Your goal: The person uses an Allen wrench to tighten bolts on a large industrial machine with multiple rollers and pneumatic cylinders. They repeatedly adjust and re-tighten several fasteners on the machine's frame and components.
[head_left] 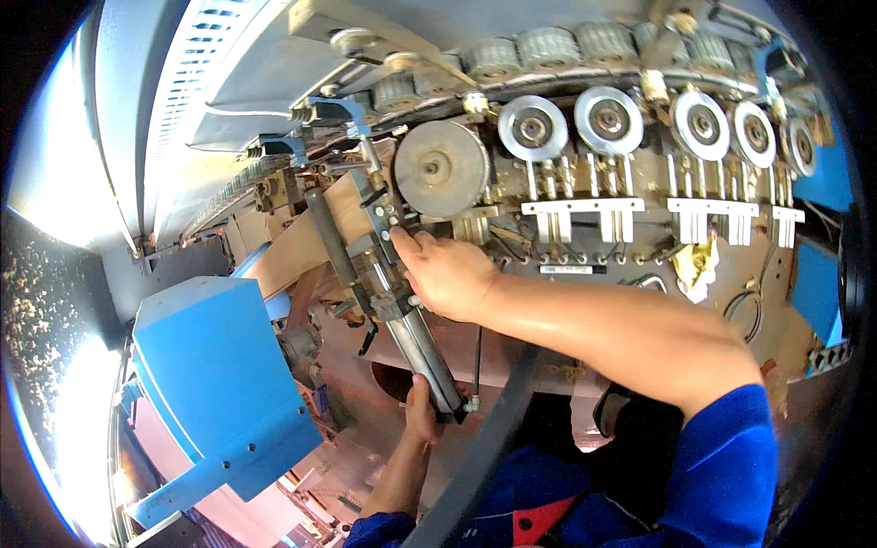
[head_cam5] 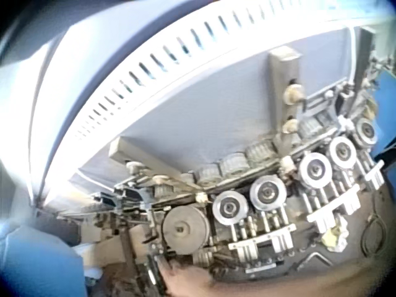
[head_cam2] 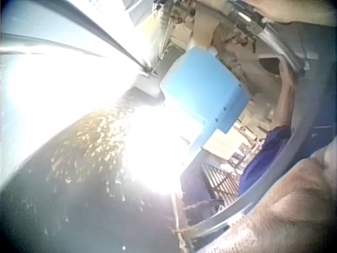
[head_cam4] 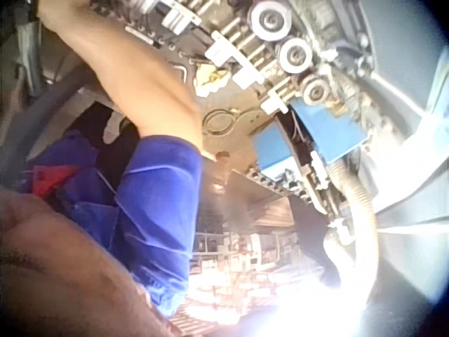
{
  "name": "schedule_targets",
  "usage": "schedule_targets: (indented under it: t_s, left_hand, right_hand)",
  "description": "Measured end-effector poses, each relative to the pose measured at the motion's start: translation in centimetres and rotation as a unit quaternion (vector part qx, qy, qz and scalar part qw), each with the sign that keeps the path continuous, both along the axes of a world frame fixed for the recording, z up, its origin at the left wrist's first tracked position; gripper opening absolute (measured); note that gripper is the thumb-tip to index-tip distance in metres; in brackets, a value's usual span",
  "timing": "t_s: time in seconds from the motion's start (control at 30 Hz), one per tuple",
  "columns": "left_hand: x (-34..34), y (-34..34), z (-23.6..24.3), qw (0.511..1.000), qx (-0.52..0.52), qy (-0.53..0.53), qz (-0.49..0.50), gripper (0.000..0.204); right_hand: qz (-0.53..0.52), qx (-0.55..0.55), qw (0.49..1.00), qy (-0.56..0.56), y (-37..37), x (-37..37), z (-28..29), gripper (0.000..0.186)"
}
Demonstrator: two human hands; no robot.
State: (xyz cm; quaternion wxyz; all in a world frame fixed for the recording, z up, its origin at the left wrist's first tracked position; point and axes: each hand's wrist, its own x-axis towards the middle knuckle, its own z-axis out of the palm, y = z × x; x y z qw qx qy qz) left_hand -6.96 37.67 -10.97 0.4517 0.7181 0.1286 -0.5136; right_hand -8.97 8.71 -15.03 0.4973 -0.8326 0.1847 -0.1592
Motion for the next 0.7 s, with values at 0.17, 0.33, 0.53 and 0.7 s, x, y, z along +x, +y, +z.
schedule_targets:
  t_s: [0.17, 0.33, 0.53, 0.7]
  left_hand:
    - [-0.1, 0.5, -0.6, 0.999, -0.013, -0.026, 0.013, 0.078]
    - [0.2, 0.3, 0.0, 1.0, -0.026, -0.011, -0.002, 0.073]
    - [0.3, 0.5, -0.3, 1.0, -0.011, -0.021, -0.009, 0.073]
    - [0.2, 1.1, -0.5, 1.0, -0.013, -0.016, 0.007, 0.071]
  right_hand:
    - [-0.01, -0.047, 0.999, 0.0, -0.3, 3.8, -1.2, 0.049]
    - [-0.014, -0.149, 0.988, -0.045, -0.6, 4.7, -2.0, 0.034]
    - [0.007, -0.201, 0.979, -0.037, -1.1, 5.5, -1.6, 0.013]
    - [0.006, -0.224, 0.974, -0.002, -1.1, 5.5, -0.4, 0.013]
